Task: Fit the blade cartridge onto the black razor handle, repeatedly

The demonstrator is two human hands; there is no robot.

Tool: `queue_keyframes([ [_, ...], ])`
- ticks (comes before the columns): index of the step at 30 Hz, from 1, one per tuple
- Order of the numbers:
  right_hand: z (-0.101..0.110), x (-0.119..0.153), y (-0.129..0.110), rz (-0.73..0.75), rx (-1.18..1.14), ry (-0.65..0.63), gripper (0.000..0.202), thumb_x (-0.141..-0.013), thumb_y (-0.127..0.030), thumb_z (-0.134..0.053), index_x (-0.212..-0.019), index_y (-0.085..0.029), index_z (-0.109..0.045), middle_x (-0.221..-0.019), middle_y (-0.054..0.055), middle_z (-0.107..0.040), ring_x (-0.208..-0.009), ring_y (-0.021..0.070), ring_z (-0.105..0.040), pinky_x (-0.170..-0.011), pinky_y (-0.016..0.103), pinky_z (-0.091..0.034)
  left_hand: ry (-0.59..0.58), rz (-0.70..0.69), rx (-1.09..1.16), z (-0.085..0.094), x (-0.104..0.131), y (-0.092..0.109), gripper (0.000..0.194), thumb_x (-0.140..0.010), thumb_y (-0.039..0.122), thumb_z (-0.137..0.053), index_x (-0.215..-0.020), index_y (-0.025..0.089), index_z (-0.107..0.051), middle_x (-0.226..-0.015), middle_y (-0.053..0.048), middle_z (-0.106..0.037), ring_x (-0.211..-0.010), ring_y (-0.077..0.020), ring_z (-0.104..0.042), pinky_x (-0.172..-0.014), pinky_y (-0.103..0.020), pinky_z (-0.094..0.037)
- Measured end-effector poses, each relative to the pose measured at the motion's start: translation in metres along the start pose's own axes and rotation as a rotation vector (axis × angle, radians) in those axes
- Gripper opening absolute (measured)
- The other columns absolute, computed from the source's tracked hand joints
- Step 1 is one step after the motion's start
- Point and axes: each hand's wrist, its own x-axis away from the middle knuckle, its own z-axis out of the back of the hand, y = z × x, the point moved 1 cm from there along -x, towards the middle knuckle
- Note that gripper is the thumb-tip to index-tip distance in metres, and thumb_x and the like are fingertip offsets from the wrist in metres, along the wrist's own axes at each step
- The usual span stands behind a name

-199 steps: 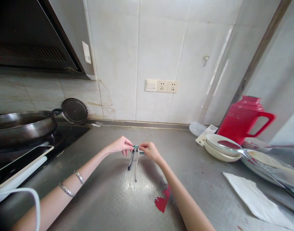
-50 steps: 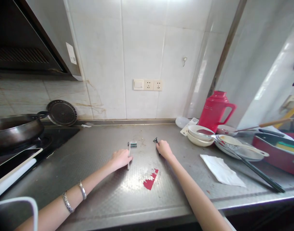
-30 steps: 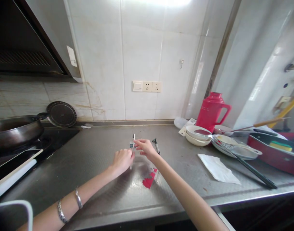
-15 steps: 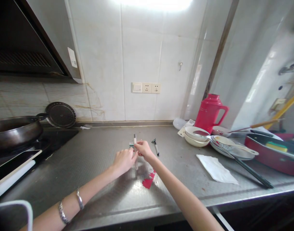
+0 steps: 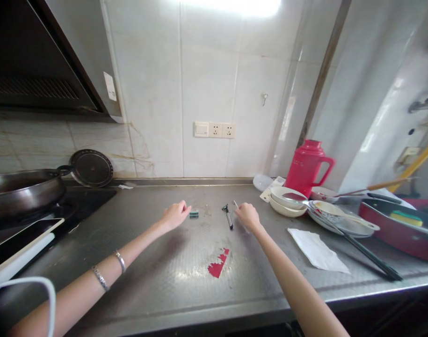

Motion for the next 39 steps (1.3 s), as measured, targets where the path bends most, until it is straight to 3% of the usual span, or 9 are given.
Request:
queue_keyframes([
  [3, -0.009, 0.004, 0.000, 0.038, 0.080, -0.048, 0.031, -0.079, -0.027, -0.046, -0.095, -0.013, -0.068, -0.093, 0.018, -0.067, -0.088, 0.0245, -0.063, -0.066, 0.025, -0.041, -0.007, -0.072, 0.020, -0.010, -0.002, -0.006, 0.034, -0.085, 0.043, -0.038, -0.106, 0.017, -0.047, -0.099, -0.008, -0.063, -0.092, -0.0209, -0.059, -0.075, -0.029, -0.042],
  [10, -0.016, 0.005, -0.004, 0.093, 0.110, -0.091, 0.031, -0.082, -0.026, -0.044, -0.099, -0.013, -0.066, -0.097, 0.020, -0.066, -0.091, 0.0254, -0.062, -0.072, 0.028, -0.042, -0.012, -0.279, 0.116, -0.039, -0.005, -0.014, 0.051, -0.080, 0.038, -0.047, -0.123, 0.011, -0.036, -0.125, -0.016, -0.048, -0.117, -0.0230, -0.045, -0.095, -0.032, -0.035],
  [19, -0.015, -0.003, 0.004, 0.075, 0.074, -0.101, 0.033, -0.083, -0.031, -0.044, -0.099, -0.013, -0.066, -0.098, 0.019, -0.066, -0.091, 0.0247, -0.062, -0.071, 0.027, -0.042, -0.006, -0.256, 0.197, -0.053, -0.016, -0.018, 0.061, -0.077, 0.031, -0.052, -0.129, 0.011, -0.030, -0.134, -0.017, -0.042, -0.123, -0.0232, -0.040, -0.103, -0.036, -0.030],
  [25, 0.001, -0.013, 0.013, 0.081, 0.015, -0.061, 0.035, -0.082, -0.029, -0.044, -0.106, -0.013, -0.064, -0.102, 0.016, -0.066, -0.095, 0.0228, -0.061, -0.074, 0.024, -0.040, -0.031, -0.199, 0.276, -0.060, -0.028, -0.032, 0.066, -0.070, 0.022, -0.057, -0.129, 0.013, -0.030, -0.124, -0.015, -0.051, -0.115, -0.0213, -0.047, -0.099, -0.034, -0.034],
  [31, 0.016, -0.011, 0.006, 0.234, -0.158, -0.095, 0.039, -0.077, -0.023, -0.046, -0.111, -0.013, -0.062, -0.064, 0.005, -0.067, -0.066, 0.0164, -0.062, -0.064, 0.022, -0.040, -0.008, -0.247, 0.298, -0.066, -0.033, -0.038, 0.061, -0.073, 0.021, -0.053, -0.129, 0.011, -0.031, -0.117, -0.014, -0.055, -0.109, -0.0197, -0.052, -0.095, -0.032, -0.037],
  [35, 0.021, -0.005, -0.007, 0.336, -0.241, -0.084, 0.037, -0.076, -0.023, -0.045, -0.105, -0.012, -0.065, -0.056, 0.003, -0.064, -0.057, 0.0154, -0.058, -0.058, 0.022, -0.039, -0.024, -0.250, 0.295, -0.067, -0.035, -0.037, 0.063, -0.073, 0.020, -0.052, -0.131, 0.012, -0.027, -0.125, -0.015, -0.050, -0.115, -0.0208, -0.047, -0.098, -0.033, -0.034],
  [39, 0.018, -0.001, -0.019, 0.389, -0.271, -0.104, 0.035, -0.076, -0.022, -0.046, -0.103, -0.014, -0.066, -0.053, 0.001, -0.062, -0.054, 0.0141, -0.056, -0.057, 0.021, -0.038, -0.023, -0.273, 0.317, -0.070, -0.039, -0.038, 0.063, -0.072, 0.021, -0.053, -0.130, 0.012, -0.028, -0.118, -0.013, -0.055, -0.108, -0.0199, -0.052, -0.095, -0.032, -0.037],
])
